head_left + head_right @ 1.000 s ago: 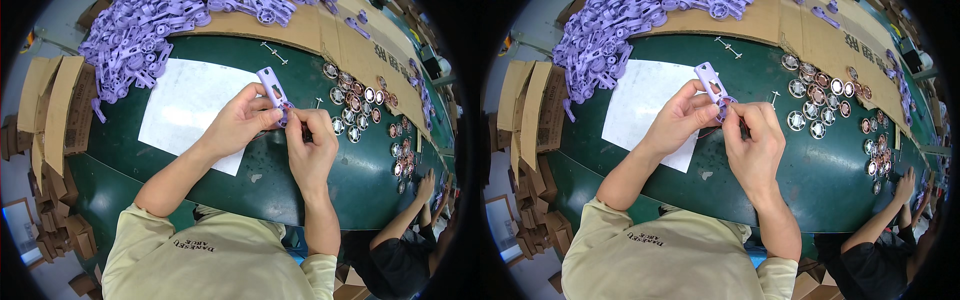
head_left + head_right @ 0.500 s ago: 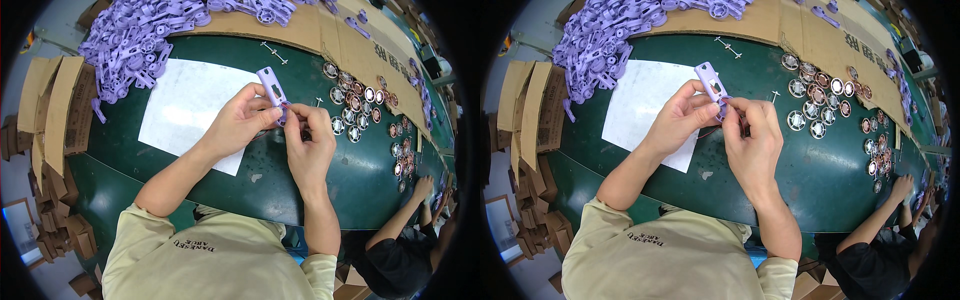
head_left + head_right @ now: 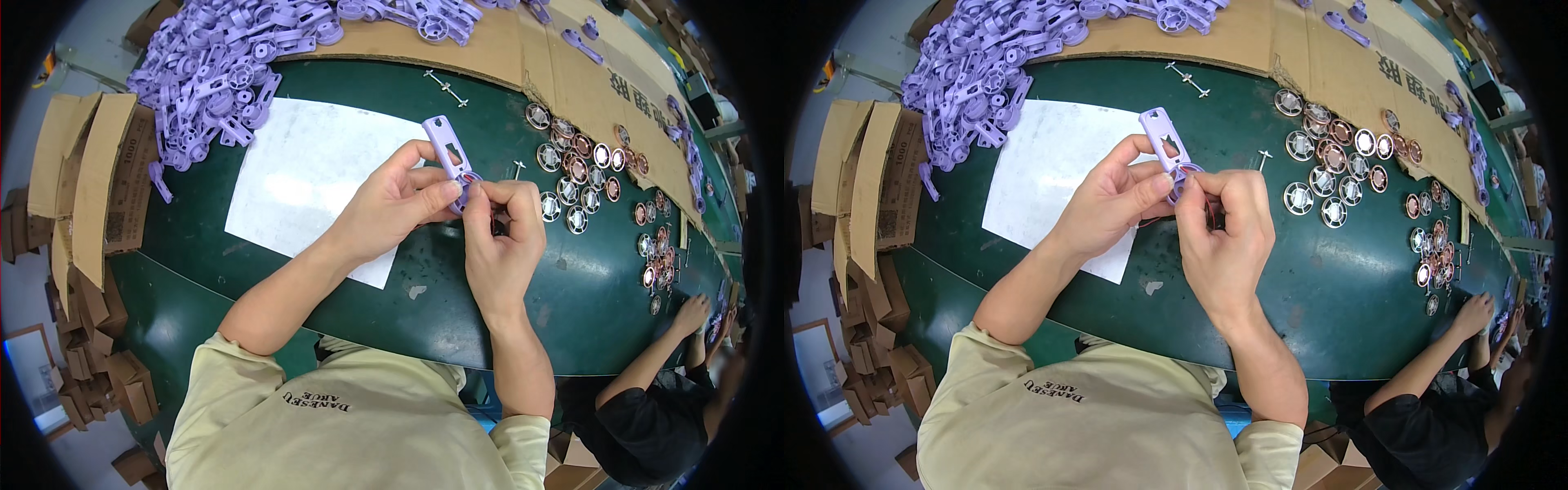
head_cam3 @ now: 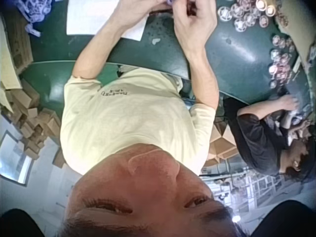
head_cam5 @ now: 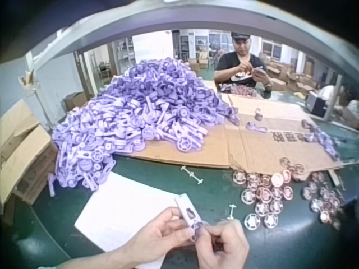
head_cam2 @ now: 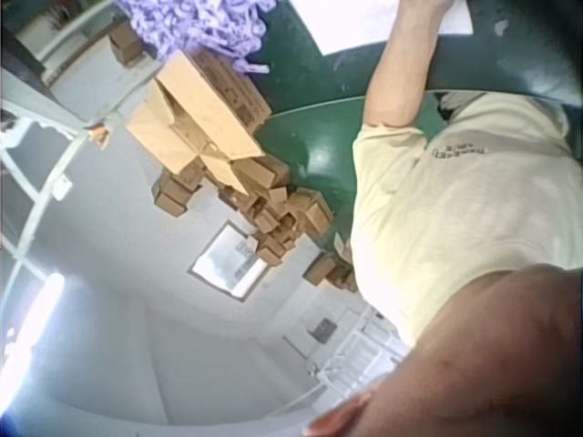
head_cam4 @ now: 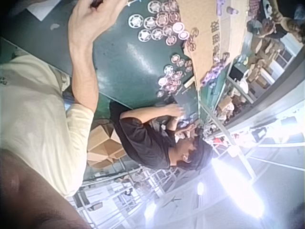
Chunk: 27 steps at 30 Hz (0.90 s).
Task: Assembling handheld fans by inserting internal components into plastic housings.
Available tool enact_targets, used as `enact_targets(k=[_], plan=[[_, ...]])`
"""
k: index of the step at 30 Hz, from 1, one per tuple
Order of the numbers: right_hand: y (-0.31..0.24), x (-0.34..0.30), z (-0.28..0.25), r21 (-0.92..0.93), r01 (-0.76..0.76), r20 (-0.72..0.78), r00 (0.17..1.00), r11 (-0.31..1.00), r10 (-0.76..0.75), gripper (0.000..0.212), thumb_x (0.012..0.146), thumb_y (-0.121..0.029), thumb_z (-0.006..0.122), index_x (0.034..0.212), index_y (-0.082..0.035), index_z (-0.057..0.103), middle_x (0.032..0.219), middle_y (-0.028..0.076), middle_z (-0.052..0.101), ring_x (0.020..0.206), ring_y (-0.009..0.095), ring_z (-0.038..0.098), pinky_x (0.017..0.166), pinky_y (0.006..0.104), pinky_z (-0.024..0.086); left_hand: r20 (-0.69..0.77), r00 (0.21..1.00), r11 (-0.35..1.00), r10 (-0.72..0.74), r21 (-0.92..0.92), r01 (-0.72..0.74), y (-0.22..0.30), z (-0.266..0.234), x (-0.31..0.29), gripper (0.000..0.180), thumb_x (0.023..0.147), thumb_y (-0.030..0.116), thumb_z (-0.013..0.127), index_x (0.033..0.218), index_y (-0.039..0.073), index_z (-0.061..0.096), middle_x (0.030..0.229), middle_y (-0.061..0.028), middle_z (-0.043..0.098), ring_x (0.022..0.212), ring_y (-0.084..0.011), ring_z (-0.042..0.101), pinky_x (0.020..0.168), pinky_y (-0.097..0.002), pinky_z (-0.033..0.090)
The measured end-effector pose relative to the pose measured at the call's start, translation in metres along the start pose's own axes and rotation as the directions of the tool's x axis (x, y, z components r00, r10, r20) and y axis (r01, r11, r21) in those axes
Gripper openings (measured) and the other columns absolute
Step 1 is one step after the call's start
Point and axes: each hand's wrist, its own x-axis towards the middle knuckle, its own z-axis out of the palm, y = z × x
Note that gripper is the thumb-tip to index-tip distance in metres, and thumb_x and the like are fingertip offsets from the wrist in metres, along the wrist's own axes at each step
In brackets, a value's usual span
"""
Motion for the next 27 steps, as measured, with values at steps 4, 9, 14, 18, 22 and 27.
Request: enact_targets(k=[4,9,14,18,22,27], plan=[[-0.001,0.0,-0.001,0.004,0.009,0.029,1.0,1.0,-0.009,0.008,0.082,0.002,0.069,0.087,0.0,0.063,0.08,0.007,0.056,0.062,0.012,0.053,0.054,0.0254,0.044,0.002,1.0,0.998,0.008,0.057,-0.008,0.001,-0.001,-0.001,0.029,0.098,0.008,0.054,0.124,0.006,0.042,0.12,-0.0143,0.061,0.11,-0.0206,0.061,0.095,-0.0358,0.052],[-0.001,0.002,-0.003,0.003,-0.015,0.067,0.998,1.0,0.014,0.008,0.082,0.001,0.069,0.087,0.0,0.063,0.078,0.007,0.055,0.062,0.013,0.054,0.054,0.0265,0.044,-0.003,0.999,0.996,0.043,0.085,-0.042,0.0,0.001,-0.001,0.023,0.097,0.008,0.056,0.117,0.004,0.046,0.11,-0.0121,0.063,0.103,-0.0168,0.062,0.092,-0.0312,0.052],[0.008,0.011,-0.013,0.057,-0.154,0.231,0.963,0.986,0.137,0.014,0.084,-0.002,0.067,0.097,0.0,0.063,0.085,0.009,0.062,0.069,0.017,0.061,0.061,0.0272,0.049,-0.133,0.983,0.971,0.123,0.222,-0.092,0.002,-0.001,0.004,0.024,0.096,0.008,0.059,0.116,0.002,0.047,0.107,-0.0124,0.063,0.102,-0.0166,0.062,0.091,-0.0314,0.053],[-0.004,0.013,-0.023,0.115,-0.283,0.421,0.882,0.952,0.211,0.018,0.086,-0.004,0.067,0.104,-0.002,0.062,0.089,0.009,0.066,0.074,0.018,0.064,0.064,0.0283,0.05,-0.217,0.966,0.975,0.143,0.196,-0.101,0.011,-0.007,0.007,0.027,0.095,0.009,0.06,0.117,0.002,0.048,0.108,-0.0117,0.064,0.103,-0.0171,0.062,0.09,-0.0326,0.053],[-0.012,0.019,-0.032,-0.089,-0.235,0.606,0.759,0.968,0.24,0.013,0.094,-0.002,0.058,0.107,0.002,0.06,0.09,0.005,0.065,0.084,0.01,0.065,0.073,0.0243,0.053,-0.206,0.965,0.957,0.161,0.27,-0.102,0.011,-0.012,0.005,0.029,0.096,0.012,0.06,0.122,0.006,0.049,0.113,-0.0094,0.064,0.106,-0.0179,0.062,0.093,-0.0338,0.053],[-0.003,0.015,-0.027,0.169,-0.343,0.551,0.81,0.924,0.2,0.014,0.092,-0.006,0.062,0.105,-0.001,0.059,0.087,0.009,0.069,0.077,0.016,0.068,0.068,0.0275,0.053,-0.208,0.958,0.944,0.197,0.303,-0.129,0.015,-0.013,0.006,0.028,0.094,0.011,0.061,0.118,0.003,0.05,0.11,-0.011,0.064,0.103,-0.0166,0.062,0.089,-0.0319,0.053]])
